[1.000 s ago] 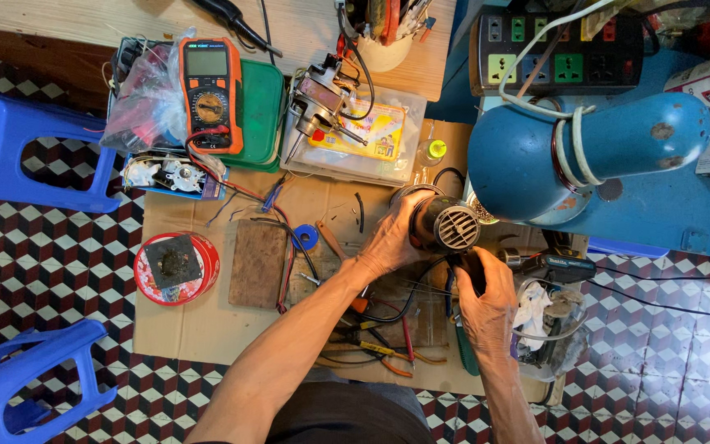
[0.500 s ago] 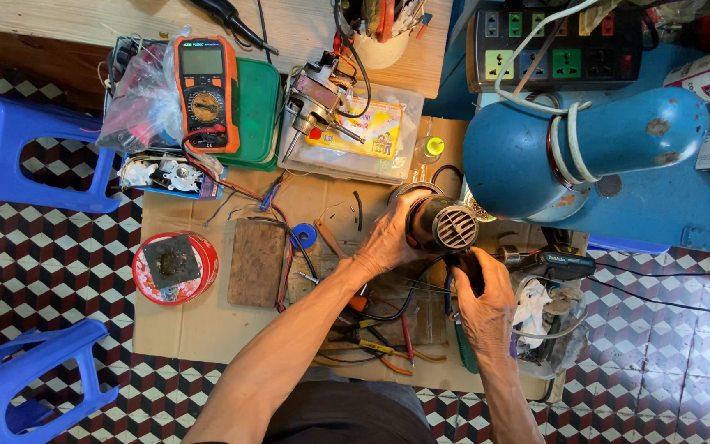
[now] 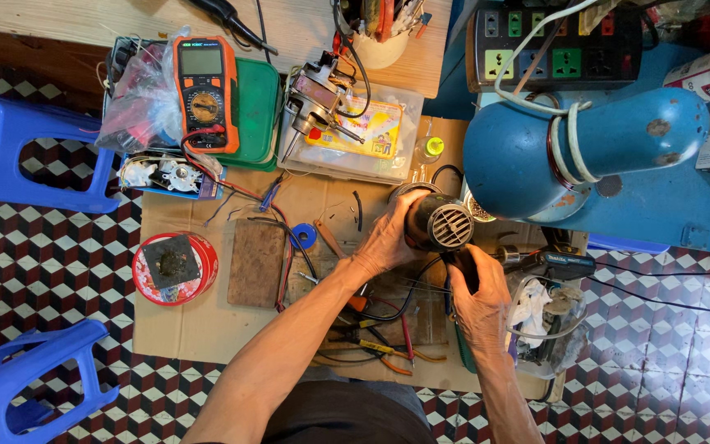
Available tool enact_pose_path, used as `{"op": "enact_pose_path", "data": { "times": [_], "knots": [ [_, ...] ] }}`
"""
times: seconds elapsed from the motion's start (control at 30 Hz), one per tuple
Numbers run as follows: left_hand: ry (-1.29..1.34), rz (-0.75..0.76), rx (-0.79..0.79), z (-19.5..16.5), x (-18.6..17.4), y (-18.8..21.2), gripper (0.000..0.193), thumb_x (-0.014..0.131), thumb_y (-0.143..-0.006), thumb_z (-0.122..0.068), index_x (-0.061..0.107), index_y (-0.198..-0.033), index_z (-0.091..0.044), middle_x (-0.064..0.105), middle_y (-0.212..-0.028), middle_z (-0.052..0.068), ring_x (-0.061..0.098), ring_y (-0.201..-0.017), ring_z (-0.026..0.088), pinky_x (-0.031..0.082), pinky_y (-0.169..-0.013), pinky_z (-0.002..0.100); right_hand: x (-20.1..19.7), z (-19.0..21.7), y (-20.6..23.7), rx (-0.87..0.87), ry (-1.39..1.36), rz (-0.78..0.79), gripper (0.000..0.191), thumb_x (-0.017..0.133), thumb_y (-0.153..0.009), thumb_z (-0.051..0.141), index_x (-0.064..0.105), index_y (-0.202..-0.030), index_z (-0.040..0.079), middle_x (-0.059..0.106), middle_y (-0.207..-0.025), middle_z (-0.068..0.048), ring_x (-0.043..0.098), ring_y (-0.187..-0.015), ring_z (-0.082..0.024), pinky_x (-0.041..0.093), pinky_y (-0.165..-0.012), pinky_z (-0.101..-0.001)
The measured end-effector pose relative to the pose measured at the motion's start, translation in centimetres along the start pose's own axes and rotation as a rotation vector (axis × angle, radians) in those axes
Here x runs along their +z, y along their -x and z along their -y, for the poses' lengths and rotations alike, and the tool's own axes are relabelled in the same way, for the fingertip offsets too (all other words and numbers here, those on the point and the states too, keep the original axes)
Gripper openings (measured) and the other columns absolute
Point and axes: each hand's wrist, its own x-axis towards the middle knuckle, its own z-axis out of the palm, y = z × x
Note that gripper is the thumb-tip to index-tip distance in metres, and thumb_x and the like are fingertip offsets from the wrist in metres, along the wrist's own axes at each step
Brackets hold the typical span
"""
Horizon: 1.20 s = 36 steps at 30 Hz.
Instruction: The person repairs a hair dryer at a workbench. They disassemble the rear grille and housing, remove the fan and motor assembly, use a screwdriver and pliers on internal parts, test the unit, and reassemble the housing and grille, handling the dryer repeatedly while checking the components.
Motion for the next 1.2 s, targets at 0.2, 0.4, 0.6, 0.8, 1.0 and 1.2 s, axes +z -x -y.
{"op": "enact_pose_path", "data": {
  "times": [0.2,0.4,0.6,0.8,1.0,1.2],
  "knots": [
    [-0.009,-0.002,0.001,0.3,-0.1,0.3,0.097,0.093,-0.068,-0.009,0.036,-0.147,-0.013,0.058,-0.139,0.020,0.060,-0.129,0.042,0.053,-0.107,0.044,-0.1,-0.1,-0.5,-0.053,0.081,0.013,0.044,0.074,-0.088,0.009,0.060,-0.129,0.000,0.066,-0.121,-0.020,0.064,-0.111,-0.036,0.051,-0.094,-0.0439],
    [0.021,-0.005,-0.004,0.4,0.0,0.4,0.096,0.093,-0.071,-0.009,0.035,-0.146,-0.014,0.060,-0.139,0.021,0.061,-0.128,0.043,0.054,-0.104,0.045,-0.3,0.4,-0.1,-0.098,0.121,0.040,0.043,0.074,-0.087,0.009,0.062,-0.127,0.002,0.068,-0.118,-0.017,0.064,-0.108,-0.035,0.052,-0.092,-0.0441],
    [0.015,0.050,-0.133,0.6,0.3,0.5,0.098,0.093,-0.070,-0.010,0.033,-0.147,-0.017,0.066,-0.132,0.020,0.065,-0.122,0.042,0.056,-0.100,0.045,0.0,0.5,0.2,-0.101,0.143,0.024,0.046,0.075,-0.085,0.006,0.063,-0.129,0.003,0.070,-0.113,-0.015,0.066,-0.106,-0.034,0.053,-0.089,-0.0428],
    [0.005,0.064,-0.124,0.8,0.4,0.6,0.102,0.094,-0.068,-0.008,0.032,-0.148,-0.017,0.066,-0.132,0.019,0.067,-0.120,0.039,0.057,-0.100,0.043,0.2,0.2,0.4,-0.160,0.198,-0.016,0.046,0.074,-0.084,0.004,0.063,-0.128,0.003,0.071,-0.110,-0.015,0.066,-0.101,-0.034,0.051,-0.088,-0.0445],
    [0.003,0.049,-0.110,0.8,0.4,0.5,0.102,0.094,-0.067,-0.007,0.033,-0.148,-0.017,0.066,-0.132,0.019,0.068,-0.119,0.038,0.058,-0.100,0.043,0.2,-0.3,-0.1,-0.204,0.234,0.008,0.047,0.075,-0.086,0.006,0.060,-0.130,0.002,0.069,-0.110,-0.017,0.065,-0.101,-0.036,0.050,-0.090,-0.0461],
    [0.039,0.067,-0.099,0.9,0.2,0.8,0.101,0.094,-0.068,-0.008,0.032,-0.149,-0.015,0.066,-0.133,0.019,0.068,-0.120,0.038,0.058,-0.100,0.043,0.8,-1.1,-0.4,-0.046,0.048,0.149,0.050,0.071,-0.086,0.007,0.056,-0.134,0.003,0.067,-0.120,-0.021,0.064,-0.107,-0.040,0.049,-0.092,-0.0472]
  ]
}}
